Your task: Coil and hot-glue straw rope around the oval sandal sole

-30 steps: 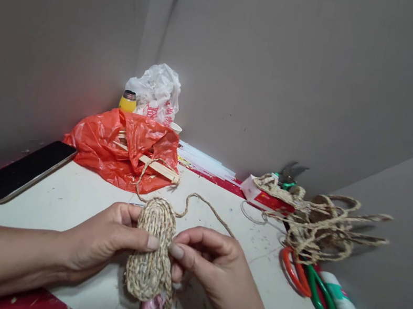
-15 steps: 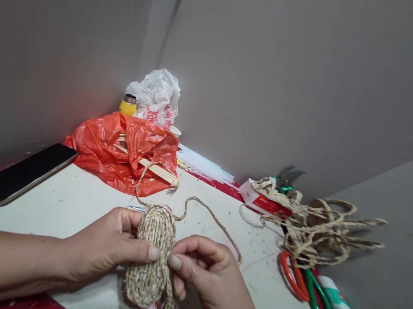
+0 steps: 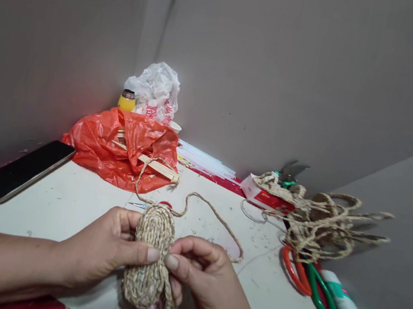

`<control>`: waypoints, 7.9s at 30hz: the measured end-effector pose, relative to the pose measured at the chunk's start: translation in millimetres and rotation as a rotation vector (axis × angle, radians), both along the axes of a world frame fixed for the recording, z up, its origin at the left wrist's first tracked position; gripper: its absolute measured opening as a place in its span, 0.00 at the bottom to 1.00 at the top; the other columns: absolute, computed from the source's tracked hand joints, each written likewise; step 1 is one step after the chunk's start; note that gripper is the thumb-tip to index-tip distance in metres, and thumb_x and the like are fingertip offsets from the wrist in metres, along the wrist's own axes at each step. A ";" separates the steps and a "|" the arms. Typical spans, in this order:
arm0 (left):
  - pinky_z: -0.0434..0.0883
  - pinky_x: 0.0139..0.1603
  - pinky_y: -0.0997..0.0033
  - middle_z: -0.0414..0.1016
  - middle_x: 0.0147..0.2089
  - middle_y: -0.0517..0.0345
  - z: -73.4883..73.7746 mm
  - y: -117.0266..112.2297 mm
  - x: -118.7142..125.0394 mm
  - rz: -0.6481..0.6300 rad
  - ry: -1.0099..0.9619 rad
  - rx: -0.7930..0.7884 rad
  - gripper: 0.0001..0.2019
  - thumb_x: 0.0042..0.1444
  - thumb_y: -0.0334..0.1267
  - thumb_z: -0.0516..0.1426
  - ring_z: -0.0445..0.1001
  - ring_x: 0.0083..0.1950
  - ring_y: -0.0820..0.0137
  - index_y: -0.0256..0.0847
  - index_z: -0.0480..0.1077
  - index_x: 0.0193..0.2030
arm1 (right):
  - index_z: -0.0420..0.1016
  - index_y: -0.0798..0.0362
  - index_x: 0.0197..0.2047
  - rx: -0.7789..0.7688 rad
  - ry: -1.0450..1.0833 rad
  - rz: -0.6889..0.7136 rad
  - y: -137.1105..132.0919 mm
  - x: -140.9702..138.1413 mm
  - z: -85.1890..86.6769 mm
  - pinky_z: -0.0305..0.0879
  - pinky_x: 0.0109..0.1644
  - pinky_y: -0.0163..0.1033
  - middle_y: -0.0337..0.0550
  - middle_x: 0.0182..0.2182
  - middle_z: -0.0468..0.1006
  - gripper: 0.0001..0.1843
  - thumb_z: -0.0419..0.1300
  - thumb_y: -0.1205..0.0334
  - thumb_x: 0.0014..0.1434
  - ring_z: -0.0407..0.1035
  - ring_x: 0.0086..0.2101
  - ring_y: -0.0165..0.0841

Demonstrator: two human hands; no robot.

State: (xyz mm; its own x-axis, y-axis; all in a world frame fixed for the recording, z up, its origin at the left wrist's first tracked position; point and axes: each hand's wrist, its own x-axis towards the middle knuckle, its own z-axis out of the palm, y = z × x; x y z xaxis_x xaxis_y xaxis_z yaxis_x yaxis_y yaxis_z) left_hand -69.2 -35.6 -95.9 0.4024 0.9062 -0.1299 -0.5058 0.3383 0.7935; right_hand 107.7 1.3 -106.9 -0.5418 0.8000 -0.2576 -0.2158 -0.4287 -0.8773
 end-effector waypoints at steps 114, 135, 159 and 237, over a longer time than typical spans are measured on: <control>0.71 0.41 0.61 0.80 0.36 0.44 -6.7 5.8 3.9 0.030 0.160 0.025 0.08 0.51 0.30 0.60 0.78 0.36 0.60 0.30 0.74 0.39 | 0.73 0.56 0.34 0.110 -0.149 0.034 11.7 11.5 17.5 0.62 0.22 0.28 0.40 0.22 0.76 0.11 0.63 0.57 0.53 0.66 0.19 0.24; 0.70 0.37 0.68 0.79 0.32 0.50 -5.6 7.1 2.5 0.090 0.186 -0.039 0.10 0.47 0.33 0.64 0.75 0.32 0.68 0.32 0.75 0.37 | 0.70 0.55 0.30 0.223 -0.337 0.021 4.7 4.4 16.7 0.56 0.21 0.31 0.31 0.16 0.67 0.11 0.61 0.55 0.52 0.58 0.16 0.24; 0.69 0.46 0.60 0.79 0.37 0.49 -2.7 9.4 -2.9 0.022 0.037 0.019 0.13 0.48 0.31 0.65 0.77 0.39 0.62 0.34 0.74 0.41 | 0.73 0.55 0.32 0.114 -0.196 0.029 7.8 9.1 14.5 0.51 0.20 0.29 0.33 0.18 0.68 0.15 0.64 0.50 0.55 0.56 0.16 0.23; 0.67 0.37 0.75 0.74 0.30 0.60 12.7 4.7 -7.7 0.011 0.166 0.198 0.09 0.47 0.33 0.66 0.71 0.33 0.74 0.37 0.75 0.36 | 0.71 0.52 0.32 0.480 -0.330 0.097 -2.2 12.8 37.0 0.60 0.35 0.34 0.39 0.32 0.71 0.06 0.64 0.62 0.53 0.63 0.33 0.32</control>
